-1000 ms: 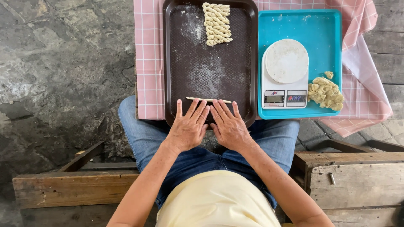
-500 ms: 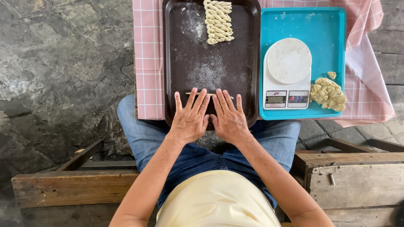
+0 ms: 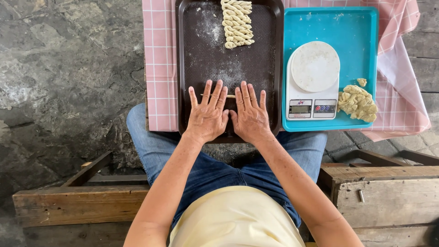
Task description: Rolling a small portion of dough into a long strand and then braiding it into a specific shape on a baking tray.
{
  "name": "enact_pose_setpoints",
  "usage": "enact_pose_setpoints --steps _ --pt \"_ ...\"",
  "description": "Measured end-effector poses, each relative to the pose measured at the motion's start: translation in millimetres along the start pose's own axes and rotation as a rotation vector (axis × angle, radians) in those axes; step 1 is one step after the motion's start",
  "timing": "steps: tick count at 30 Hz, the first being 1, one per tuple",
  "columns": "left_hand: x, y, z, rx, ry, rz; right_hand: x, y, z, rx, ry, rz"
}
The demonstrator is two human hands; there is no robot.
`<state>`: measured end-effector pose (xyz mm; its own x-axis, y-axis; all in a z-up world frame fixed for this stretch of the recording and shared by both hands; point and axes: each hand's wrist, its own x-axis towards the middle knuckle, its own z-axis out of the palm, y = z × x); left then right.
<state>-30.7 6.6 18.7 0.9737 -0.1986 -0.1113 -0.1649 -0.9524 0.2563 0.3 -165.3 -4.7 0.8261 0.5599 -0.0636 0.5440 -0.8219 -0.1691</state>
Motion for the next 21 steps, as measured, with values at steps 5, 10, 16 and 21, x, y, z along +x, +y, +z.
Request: enact_pose_setpoints --steps 5,10,16,21 --pt "15 -5 -1 -0.005 -0.072 -0.044 20 4 -12 0.007 -0.125 0.080" --pt "26 -7 -7 -0.022 -0.074 -0.058 25 12 -4 0.017 -0.060 0.044" --pt "21 -8 -9 -0.008 -0.107 -0.039 16 13 -6 0.024 -0.082 0.017" --pt "3 -4 -12 0.014 -0.135 -0.011 -5 7 -8 0.029 -0.105 -0.022"
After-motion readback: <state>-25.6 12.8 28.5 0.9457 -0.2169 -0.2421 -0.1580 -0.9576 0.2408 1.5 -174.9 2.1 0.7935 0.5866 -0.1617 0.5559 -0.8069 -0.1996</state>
